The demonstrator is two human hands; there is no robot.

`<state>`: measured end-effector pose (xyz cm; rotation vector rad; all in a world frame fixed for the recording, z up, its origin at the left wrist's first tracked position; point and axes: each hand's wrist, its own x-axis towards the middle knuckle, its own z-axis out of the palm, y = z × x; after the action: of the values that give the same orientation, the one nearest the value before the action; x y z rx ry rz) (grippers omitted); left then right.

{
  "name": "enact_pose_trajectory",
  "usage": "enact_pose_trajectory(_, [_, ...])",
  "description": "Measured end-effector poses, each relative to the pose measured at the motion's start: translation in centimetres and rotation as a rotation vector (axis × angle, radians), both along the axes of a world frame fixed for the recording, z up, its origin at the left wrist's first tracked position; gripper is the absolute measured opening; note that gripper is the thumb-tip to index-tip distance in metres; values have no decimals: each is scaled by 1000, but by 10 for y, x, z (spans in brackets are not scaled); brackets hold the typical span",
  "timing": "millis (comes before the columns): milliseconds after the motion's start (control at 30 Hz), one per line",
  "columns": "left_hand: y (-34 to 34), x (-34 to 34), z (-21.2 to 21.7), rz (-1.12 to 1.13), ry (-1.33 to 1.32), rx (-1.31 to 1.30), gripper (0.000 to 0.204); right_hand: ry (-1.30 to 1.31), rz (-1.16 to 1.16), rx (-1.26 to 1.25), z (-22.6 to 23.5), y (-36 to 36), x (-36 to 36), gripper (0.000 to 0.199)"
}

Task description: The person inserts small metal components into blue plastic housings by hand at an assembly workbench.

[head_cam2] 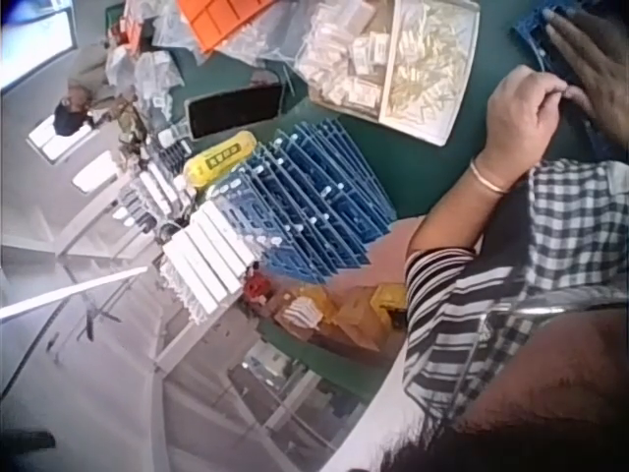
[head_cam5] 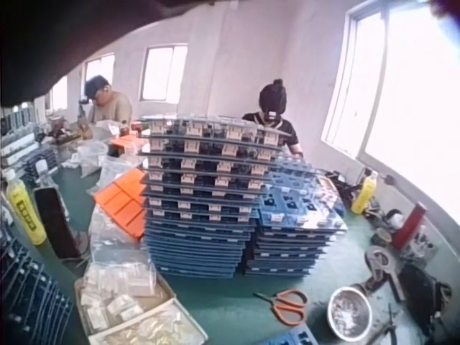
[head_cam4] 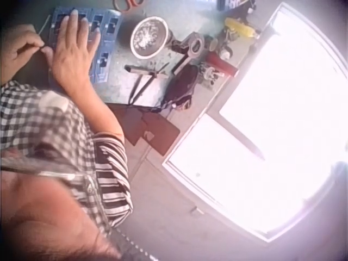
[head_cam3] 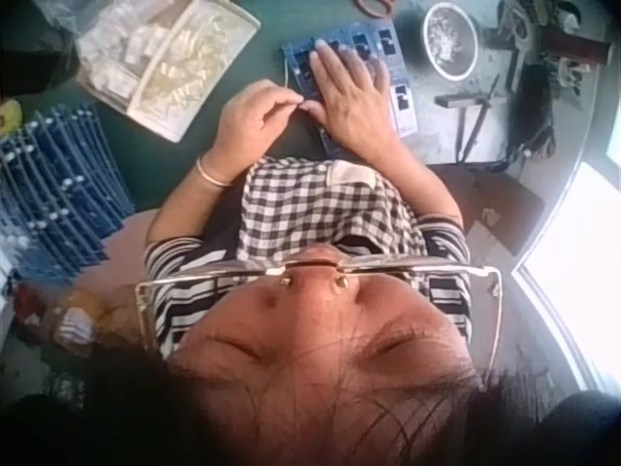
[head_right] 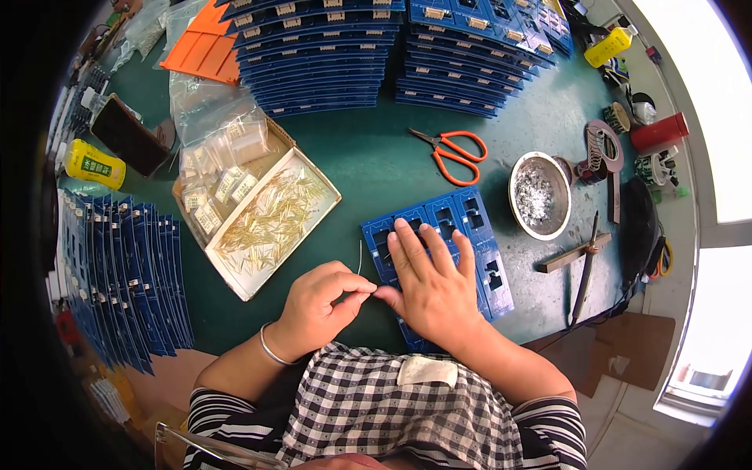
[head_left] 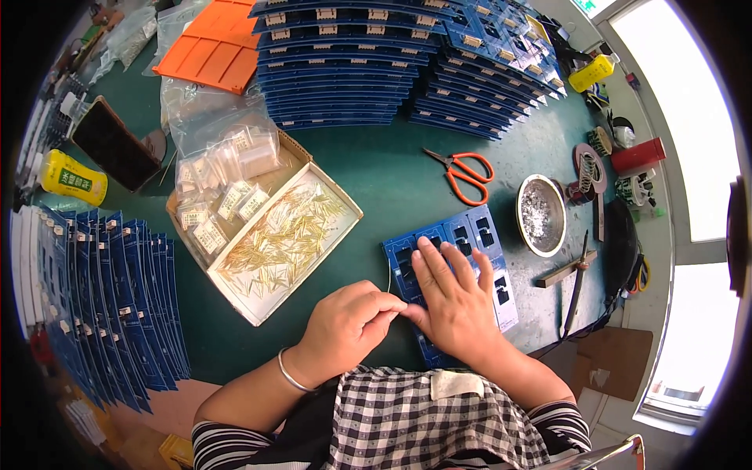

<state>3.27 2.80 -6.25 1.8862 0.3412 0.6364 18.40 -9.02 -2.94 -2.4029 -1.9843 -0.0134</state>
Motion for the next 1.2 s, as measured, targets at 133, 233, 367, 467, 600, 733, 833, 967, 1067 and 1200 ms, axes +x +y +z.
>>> enact_pose_trajectory(133, [0,0,1,-14,1,2,20,54,1,-73,0,-2,2,69])
enact_pose_trajectory(233, [-2,-1,2,-40,49,21,17,147,-20,-54,0,-12,10,71])
enact_pose_trajectory(367, [-12,-2,3,-103,62,114,17,145,-205,32,-1,-39,24,74])
enact_pose_trajectory(467, [-18,-2,3,-118,67,135,16,76,-422,63,-10,-60,38,74])
enact_pose_trajectory(600, [-12,-3,13,-24,18,138,15,90,-326,138,-22,-65,45,67])
enact_pose_trajectory(733, [-7,-24,27,183,-18,-42,23,183,-236,193,-20,-68,53,64])
enact_pose_trajectory(833, [-10,-42,14,272,-59,-244,18,225,-127,175,-17,-67,57,68])
enact_pose_trajectory(967, [-13,-58,10,315,-77,-267,16,43,-112,161,-7,-61,53,74])
enact_pose_trajectory(1067, [-12,-69,9,336,-64,-159,15,88,23,231,21,-25,25,58])
enact_pose_trajectory(1200, [-12,-71,10,345,-113,-147,17,179,372,168,25,32,-28,35])
